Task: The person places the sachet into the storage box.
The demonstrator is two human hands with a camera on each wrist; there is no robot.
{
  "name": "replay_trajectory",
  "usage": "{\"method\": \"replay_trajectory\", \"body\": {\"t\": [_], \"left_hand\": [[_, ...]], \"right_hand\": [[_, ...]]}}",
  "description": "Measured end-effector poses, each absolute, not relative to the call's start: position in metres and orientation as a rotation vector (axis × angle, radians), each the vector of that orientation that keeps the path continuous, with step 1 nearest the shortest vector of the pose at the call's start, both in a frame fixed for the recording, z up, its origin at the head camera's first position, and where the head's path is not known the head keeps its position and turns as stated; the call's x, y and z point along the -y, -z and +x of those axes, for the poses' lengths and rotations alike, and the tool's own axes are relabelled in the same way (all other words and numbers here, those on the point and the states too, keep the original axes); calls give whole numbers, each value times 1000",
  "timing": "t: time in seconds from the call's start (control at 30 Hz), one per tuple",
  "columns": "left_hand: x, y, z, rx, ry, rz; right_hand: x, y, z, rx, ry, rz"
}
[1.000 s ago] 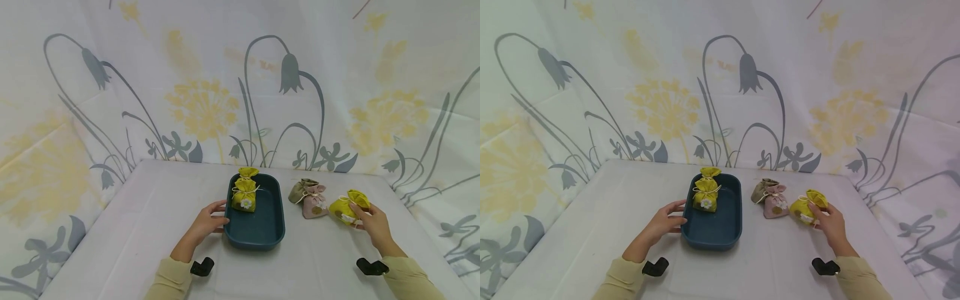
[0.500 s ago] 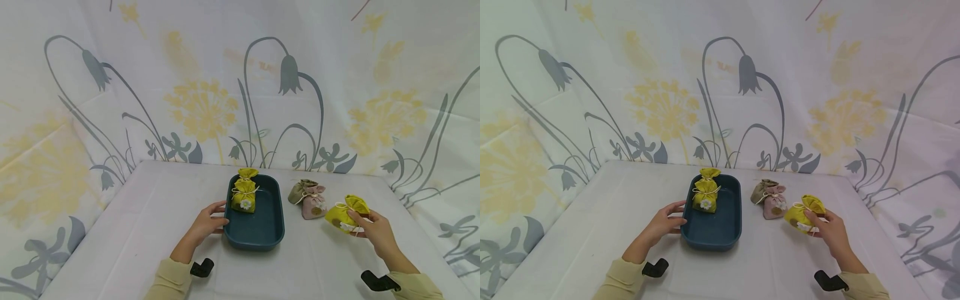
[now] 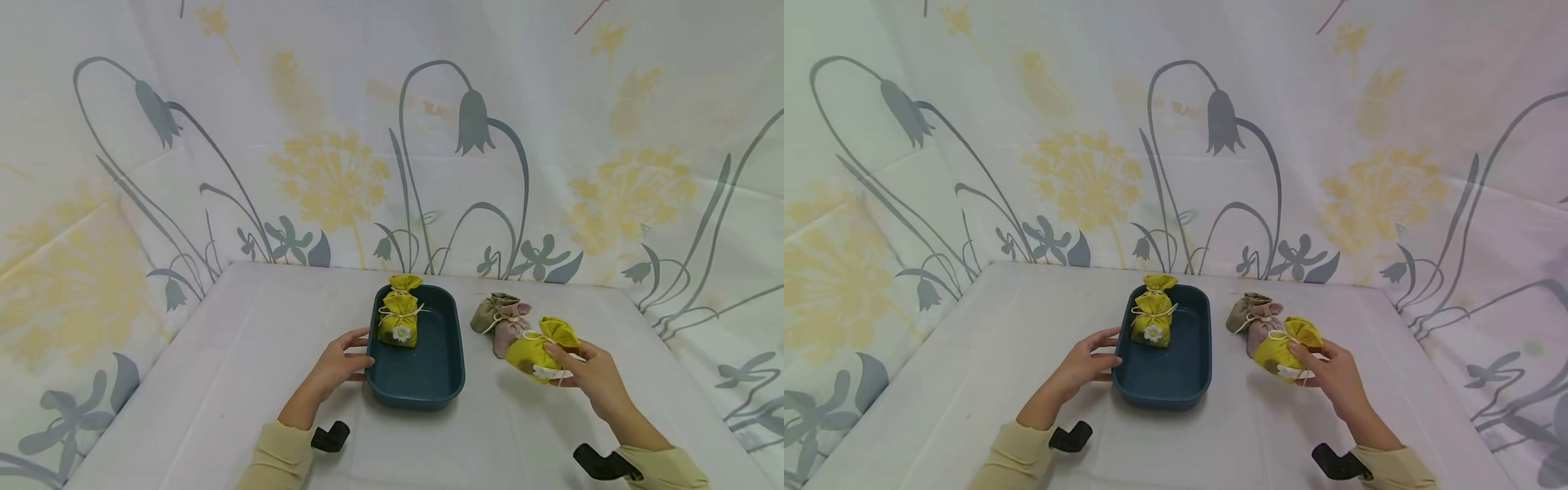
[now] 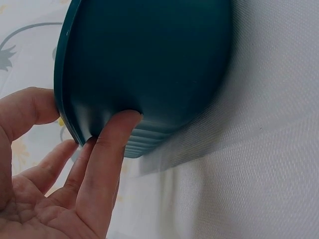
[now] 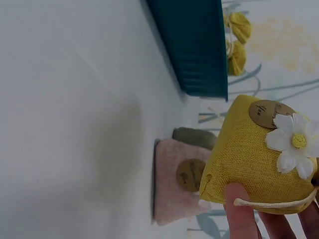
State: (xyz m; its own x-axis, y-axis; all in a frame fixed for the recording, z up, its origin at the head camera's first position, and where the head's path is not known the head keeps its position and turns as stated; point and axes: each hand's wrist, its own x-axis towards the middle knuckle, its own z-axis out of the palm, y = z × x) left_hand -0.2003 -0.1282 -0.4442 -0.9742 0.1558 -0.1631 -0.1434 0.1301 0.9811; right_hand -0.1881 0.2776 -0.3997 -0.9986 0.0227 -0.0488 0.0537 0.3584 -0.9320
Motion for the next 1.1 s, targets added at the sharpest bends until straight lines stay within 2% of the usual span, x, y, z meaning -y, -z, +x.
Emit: {"method": "replay_trajectory", "body": {"t": [0.67,1.1], "left_hand": [[127,442,-199,-2183,-1932,25],[128,439,-196,-2178,-1938,20]], "right_hand": [[-214,379,-210,-2498,1680,-19],[-170,371,-236,-2454,1543,-238]]}}
